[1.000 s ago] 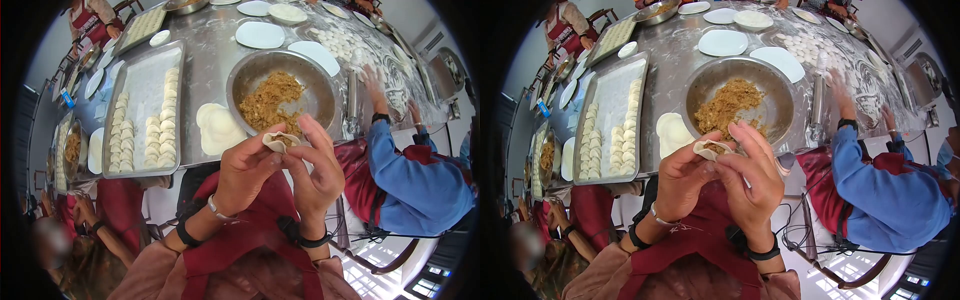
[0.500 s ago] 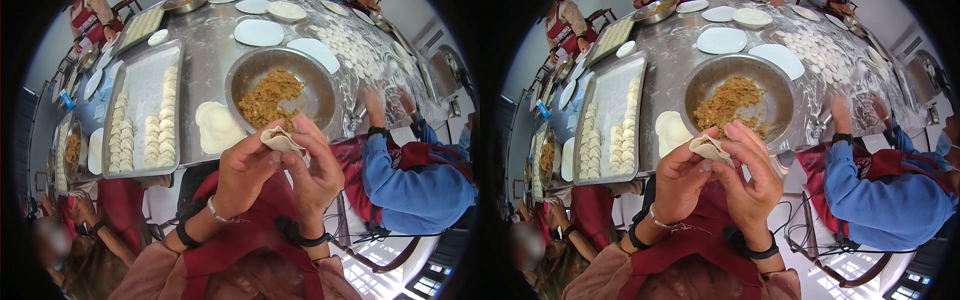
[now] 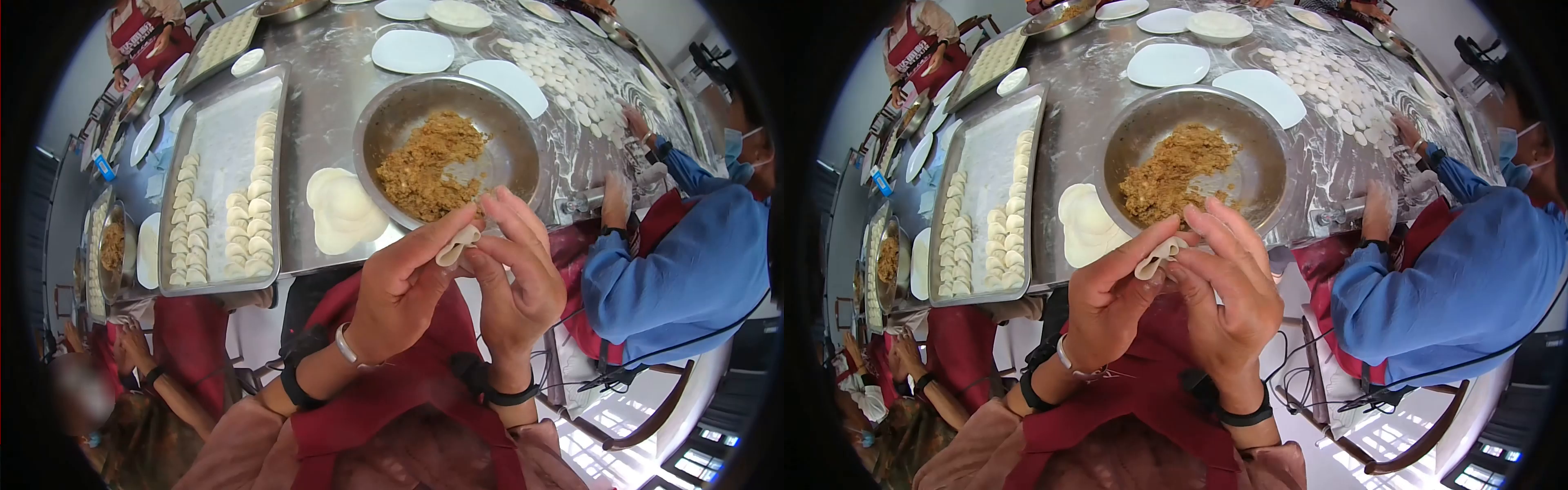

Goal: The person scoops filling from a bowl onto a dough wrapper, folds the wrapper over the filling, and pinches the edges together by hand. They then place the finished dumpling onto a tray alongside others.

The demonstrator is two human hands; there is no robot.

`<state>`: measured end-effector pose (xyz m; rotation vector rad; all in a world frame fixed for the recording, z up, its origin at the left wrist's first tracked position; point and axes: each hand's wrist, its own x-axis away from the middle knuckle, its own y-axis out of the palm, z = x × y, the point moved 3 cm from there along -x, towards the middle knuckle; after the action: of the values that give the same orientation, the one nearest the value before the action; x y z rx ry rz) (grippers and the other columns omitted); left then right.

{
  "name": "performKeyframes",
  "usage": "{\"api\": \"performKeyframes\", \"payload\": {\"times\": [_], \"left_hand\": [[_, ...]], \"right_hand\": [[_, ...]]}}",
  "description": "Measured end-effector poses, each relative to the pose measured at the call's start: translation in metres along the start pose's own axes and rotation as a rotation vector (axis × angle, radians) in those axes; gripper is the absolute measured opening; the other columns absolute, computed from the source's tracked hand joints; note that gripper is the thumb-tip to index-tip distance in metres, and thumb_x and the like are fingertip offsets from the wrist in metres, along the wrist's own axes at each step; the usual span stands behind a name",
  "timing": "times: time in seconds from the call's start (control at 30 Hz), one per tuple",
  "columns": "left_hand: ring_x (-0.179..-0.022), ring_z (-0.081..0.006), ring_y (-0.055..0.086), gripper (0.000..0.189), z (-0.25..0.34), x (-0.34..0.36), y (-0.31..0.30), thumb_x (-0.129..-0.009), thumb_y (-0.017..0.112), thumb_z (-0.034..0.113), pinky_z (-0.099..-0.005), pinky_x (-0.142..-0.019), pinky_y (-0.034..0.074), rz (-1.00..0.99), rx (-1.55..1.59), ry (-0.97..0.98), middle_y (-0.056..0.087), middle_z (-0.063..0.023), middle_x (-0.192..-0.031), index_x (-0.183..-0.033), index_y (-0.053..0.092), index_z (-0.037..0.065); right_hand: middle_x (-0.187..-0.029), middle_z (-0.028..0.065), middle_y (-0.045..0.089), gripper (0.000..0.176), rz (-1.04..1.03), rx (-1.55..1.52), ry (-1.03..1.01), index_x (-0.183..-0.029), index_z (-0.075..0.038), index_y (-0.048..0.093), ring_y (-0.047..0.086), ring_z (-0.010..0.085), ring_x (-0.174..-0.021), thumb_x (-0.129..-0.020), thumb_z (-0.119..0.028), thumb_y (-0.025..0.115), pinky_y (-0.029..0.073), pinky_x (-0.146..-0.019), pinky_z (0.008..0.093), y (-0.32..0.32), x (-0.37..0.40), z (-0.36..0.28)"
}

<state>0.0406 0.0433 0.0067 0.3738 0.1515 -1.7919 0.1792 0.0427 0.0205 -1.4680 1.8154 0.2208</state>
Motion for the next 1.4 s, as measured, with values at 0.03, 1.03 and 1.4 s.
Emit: {"api": "performKeyframes", "payload": {"times": [0.03,1.03,1.4], "left_hand": [[-0.113,-0.0173,0.058,0.042,-0.004,0.001,0.000,-0.098,0.052,0.004,-0.0310,-0.094,0.052,-0.009,0.095,-0.055,0.059,-0.0147,-0.127,-0.139,0.044,-0.004],[-0.125,-0.0167,0.048,0.062,0.003,-0.009,0.004,-0.093,0.051,-0.004,-0.0273,-0.095,0.045,-0.196,0.132,-0.322,0.049,-0.0140,-0.138,-0.148,0.024,-0.005],[-0.098,-0.0136,0.060,0.063,-0.002,-0.009,0.008,-0.090,0.047,-0.008,-0.0266,-0.083,0.050,-0.159,0.156,-0.285,0.059,-0.0143,-0.124,-0.149,0.025,0.000]], "right_hand": [[-0.113,0.0172,0.068,0.022,-0.001,-0.001,0.001,-0.093,0.001,0.069,0.059,0.0365,-0.116,-0.073,-0.005,0.077,0.047,-0.097,0.0422,-0.002,-0.002,-0.001],[-0.114,0.0135,0.068,0.026,-0.215,-0.157,0.088,-0.093,-0.001,0.071,0.056,0.0359,-0.121,-0.068,-0.007,0.078,0.046,-0.097,0.0410,-0.008,-0.005,0.012],[-0.104,0.0136,0.071,0.015,-0.100,-0.171,0.066,-0.085,-0.002,0.070,0.062,0.0352,-0.112,-0.071,-0.005,0.077,0.049,-0.093,0.0405,-0.006,0.000,0.015]]}}
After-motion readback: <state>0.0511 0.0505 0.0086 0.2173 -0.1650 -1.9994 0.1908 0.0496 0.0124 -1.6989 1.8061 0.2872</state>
